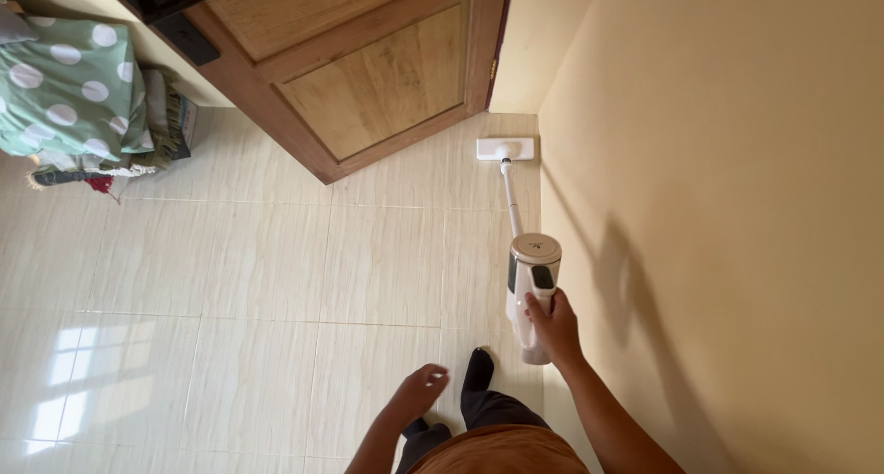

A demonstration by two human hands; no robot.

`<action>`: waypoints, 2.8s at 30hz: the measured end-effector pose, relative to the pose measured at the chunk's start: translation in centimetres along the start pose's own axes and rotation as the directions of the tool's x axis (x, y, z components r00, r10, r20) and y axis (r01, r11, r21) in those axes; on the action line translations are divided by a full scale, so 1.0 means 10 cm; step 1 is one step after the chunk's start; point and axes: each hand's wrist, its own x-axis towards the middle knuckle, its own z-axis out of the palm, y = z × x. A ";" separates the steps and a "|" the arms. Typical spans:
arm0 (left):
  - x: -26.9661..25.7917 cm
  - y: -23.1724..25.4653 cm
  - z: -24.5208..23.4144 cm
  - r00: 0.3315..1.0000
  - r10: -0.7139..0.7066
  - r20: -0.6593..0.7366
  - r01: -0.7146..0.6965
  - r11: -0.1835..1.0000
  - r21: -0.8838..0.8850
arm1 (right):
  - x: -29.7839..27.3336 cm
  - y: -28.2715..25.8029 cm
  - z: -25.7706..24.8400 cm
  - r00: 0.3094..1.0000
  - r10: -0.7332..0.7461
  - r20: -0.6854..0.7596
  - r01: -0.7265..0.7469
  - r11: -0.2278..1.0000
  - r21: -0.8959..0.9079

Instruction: The person vacuums the tiled floor using a cordless vacuum cleaner, moving the device back and forth, and opens a wooden door to reach the area behind it.

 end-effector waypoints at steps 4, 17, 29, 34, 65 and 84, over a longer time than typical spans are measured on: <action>-0.20 0.44 0.11 0.980 0.201 -0.011 -0.201 0.971 -0.130 | -0.12 0.07 0.17 0.994 0.026 0.105 -0.020 0.998 -0.065; -0.96 0.16 0.29 0.875 0.483 0.001 -0.483 0.874 0.055 | -1.65 0.25 0.78 0.954 0.041 0.298 -0.050 0.999 0.022; -1.48 -1.29 0.29 0.917 0.366 -0.158 -0.356 0.930 0.090 | -3.06 0.64 1.13 0.826 -0.102 0.555 0.180 0.980 -0.088; -1.90 -1.52 0.18 0.925 0.320 -0.205 -0.282 0.939 0.196 | -3.32 0.69 0.65 0.926 -0.067 0.372 0.139 0.976 -0.169; -3.44 -1.63 -0.28 0.966 0.230 -0.116 -0.136 0.837 0.530 | -3.81 1.12 0.51 0.955 0.084 0.285 0.004 0.955 -0.297; -2.45 -1.20 -0.02 0.905 0.424 0.050 -0.358 0.690 0.629 | -3.95 1.64 0.30 0.966 0.191 0.172 -0.150 0.963 -0.223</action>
